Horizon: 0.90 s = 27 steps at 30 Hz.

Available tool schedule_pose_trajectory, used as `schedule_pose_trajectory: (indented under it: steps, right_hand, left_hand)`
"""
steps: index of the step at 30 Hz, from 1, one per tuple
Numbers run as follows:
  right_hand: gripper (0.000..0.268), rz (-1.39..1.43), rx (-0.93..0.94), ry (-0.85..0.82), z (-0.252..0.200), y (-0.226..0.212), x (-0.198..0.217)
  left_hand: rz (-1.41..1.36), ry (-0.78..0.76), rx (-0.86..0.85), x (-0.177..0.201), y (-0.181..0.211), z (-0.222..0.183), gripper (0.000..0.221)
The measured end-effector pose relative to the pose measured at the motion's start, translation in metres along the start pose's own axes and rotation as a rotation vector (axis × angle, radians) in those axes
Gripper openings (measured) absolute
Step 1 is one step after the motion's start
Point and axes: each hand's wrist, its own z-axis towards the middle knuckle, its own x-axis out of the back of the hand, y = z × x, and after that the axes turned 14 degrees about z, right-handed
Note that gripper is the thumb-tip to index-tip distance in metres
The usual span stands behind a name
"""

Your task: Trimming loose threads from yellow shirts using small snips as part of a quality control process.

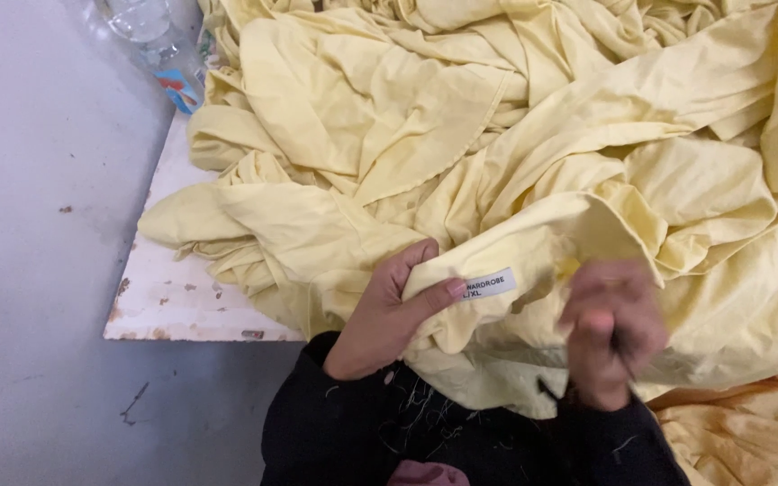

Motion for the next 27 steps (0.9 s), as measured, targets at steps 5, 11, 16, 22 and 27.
schedule_pose_trajectory:
  steps: [5, 11, 16, 22, 27]
  right_hand:
    - [0.045, -0.469, -0.445, -0.218, 0.056, -0.009, 0.008]
    - [0.02, 0.281, -0.825, 0.223, 0.014, 0.024, 0.068]
    - [0.015, 0.226, -0.799, 0.107, 0.037, 0.003, 0.066]
    - [0.013, 0.04, -0.822, -0.128, 0.079, -0.029, 0.009]
    - [0.021, -0.222, -0.403, 0.169, 0.087, -0.034, -0.004]
  left_hand:
    - [-0.045, 0.01, 0.003, 0.003, -0.002, -0.003, 0.018]
    - [-0.162, 0.175, 0.008, 0.019, -0.015, 0.003, 0.023]
    - [0.666, 0.551, -0.192, 0.011, -0.006, 0.01, 0.012]
    - [0.947, 0.319, -0.552, -0.027, 0.009, 0.024, 0.043]
    - [0.251, 0.201, 0.085, -0.021, -0.011, 0.015, 0.061]
